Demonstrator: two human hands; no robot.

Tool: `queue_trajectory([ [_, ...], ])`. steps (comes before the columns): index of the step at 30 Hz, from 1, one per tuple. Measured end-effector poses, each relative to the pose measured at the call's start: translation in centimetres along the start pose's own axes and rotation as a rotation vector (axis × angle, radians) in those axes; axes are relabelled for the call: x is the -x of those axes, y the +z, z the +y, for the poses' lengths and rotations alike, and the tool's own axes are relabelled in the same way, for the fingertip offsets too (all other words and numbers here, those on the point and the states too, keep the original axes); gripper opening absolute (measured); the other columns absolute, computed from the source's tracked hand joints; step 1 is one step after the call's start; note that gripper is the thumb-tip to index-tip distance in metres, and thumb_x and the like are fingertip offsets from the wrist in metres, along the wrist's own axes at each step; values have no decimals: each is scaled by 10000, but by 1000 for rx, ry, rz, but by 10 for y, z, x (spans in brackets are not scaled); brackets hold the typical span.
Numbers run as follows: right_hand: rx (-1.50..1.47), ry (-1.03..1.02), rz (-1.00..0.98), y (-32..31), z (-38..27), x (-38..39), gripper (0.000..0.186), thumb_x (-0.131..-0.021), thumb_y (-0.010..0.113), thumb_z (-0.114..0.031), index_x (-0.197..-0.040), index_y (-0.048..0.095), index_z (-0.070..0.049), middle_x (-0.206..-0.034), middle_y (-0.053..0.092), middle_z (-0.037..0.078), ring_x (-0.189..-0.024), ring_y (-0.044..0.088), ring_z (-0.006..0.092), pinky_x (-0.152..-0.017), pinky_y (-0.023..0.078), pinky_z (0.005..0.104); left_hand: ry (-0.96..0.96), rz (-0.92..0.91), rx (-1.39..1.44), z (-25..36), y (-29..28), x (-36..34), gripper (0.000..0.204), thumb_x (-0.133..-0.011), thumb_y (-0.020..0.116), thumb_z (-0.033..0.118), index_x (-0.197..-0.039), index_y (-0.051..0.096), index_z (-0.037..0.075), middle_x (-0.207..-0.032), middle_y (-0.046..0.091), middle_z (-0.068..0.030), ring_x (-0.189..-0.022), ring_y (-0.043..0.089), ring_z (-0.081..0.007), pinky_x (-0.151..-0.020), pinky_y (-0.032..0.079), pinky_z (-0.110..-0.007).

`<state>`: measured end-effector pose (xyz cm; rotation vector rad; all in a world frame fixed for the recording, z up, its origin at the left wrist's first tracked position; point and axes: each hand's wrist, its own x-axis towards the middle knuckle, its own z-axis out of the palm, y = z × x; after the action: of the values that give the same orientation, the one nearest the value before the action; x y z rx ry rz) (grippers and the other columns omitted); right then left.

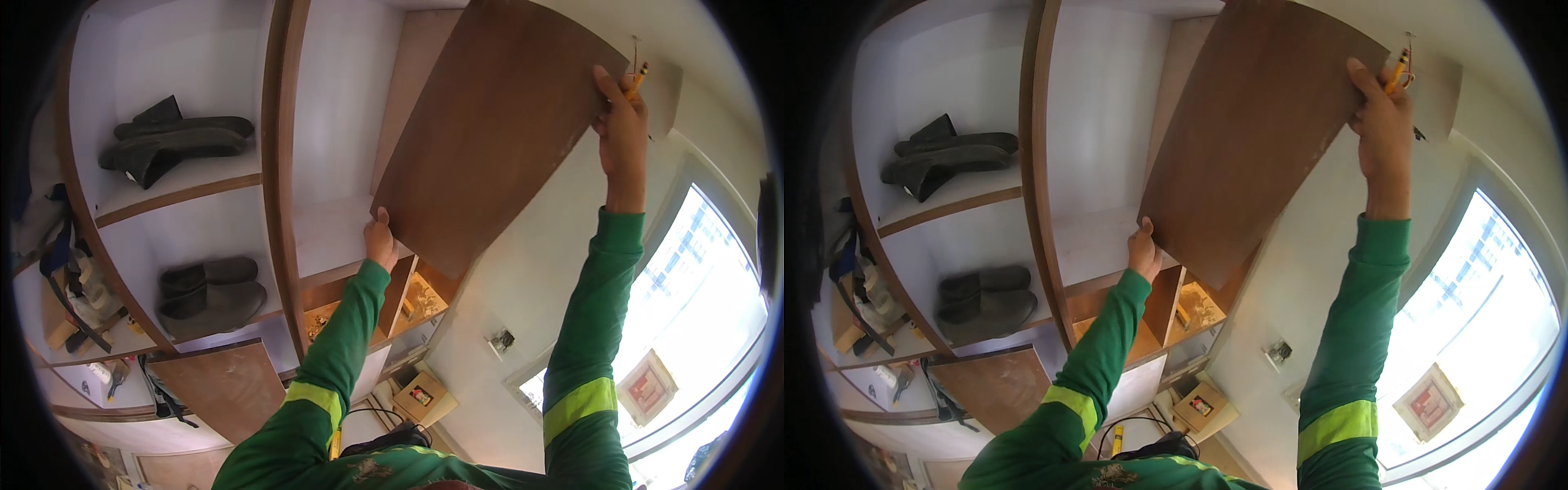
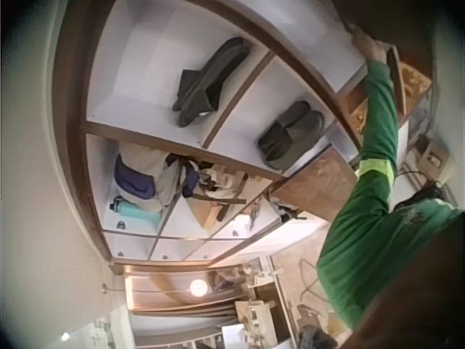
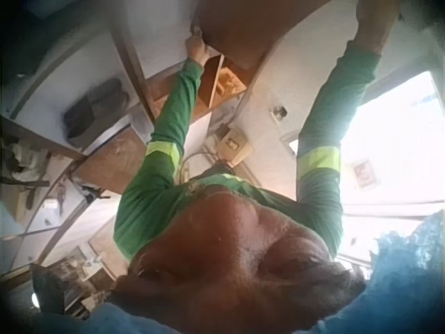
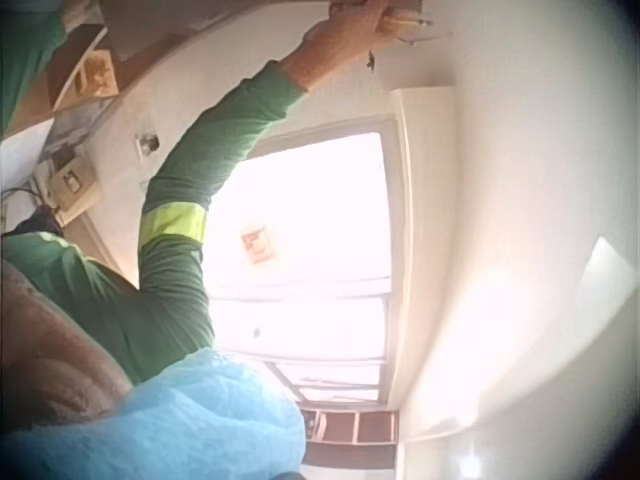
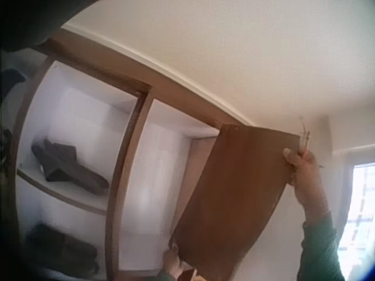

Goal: The person positions a brown wooden panel against a curved wall unit and marks it with a pencil. They then walk to a workbench, pick up a red plastic card, and apply a dark liquid finish from a metal tin onto the panel, spreading it evenly across the surface.

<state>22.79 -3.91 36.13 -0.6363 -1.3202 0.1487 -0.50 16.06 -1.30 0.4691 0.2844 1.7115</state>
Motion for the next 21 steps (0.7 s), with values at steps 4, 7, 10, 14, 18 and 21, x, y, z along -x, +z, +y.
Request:
queue_trajectory([
  [4, -23, 89, -72, -5, 6, -38, 192, -959, 777, -215, -1047, 677, -78, -861, 610, -65, -692, 485, 24, -561, 333, 217, 70, -88, 145, 3, 0, 55, 334, -1107, 599, 202, -1320, 580, -55, -1332, 657, -147, -1196, 657, -256, -1050, 552, -427],
  [7, -158, 118, -97, 23, 34, -70, 262, -959, 779, -233, -1103, 684, -35, -930, 653, -36, -760, 532, 38, -589, 374, 232, 55, -62, 179, 11, -3, 82, 360, -1086, 640, 172, -1329, 561, -82, -1278, 681, -139, -1136, 678, -245, -1003, 561, -388],
  [10, -33, 69, -118, 24, 50, -105, 320, -950, 792, -261, -1103, 670, -8, -917, 659, -17, -731, 539, 57, -593, 399, 265, 206, 68, 65, 6, 6, 48, 382, -1060, 687, 172, -1319, 564, -80, -1252, 686, -142, -1111, 682, -243, -976, 558, -364],
  [14, 77, 65, -249, 47, 63, -84, 387, -949, 797, -298, -1140, 669, 13, -924, 678, 1, -729, 567, 71, -603, 426, 271, 303, 267, -124, 15, -5, -31, 516, -1011, 741, 175, -1352, 494, -124, -1324, 642, -198, -1179, 652, -298, -1016, 537, -411],
  [18, 220, 38, -180, 62, 91, -35, 375, -948, 794, -290, -1128, 671, 15, -925, 690, 23, -730, 596, 95, -621, 451, 269, 175, 488, -372, 9, 6, -58, 797, -942, 805, 202, -1494, 347, -148, -1509, 477, -268, -1356, 526, -364, -1146, 442, -490],
  [21, 122, 124, -211, 69, 84, -33, 357, -938, 797, -258, -1111, 667, 26, -923, 697, 56, -736, 620, 131, -660, 483, 290, 214, 567, -705, 11, 12, -48, 878, -954, 782, 218, -1575, 257, -114, -1592, 353, -298, -1474, 400, -388, -1211, 354, -516],
])
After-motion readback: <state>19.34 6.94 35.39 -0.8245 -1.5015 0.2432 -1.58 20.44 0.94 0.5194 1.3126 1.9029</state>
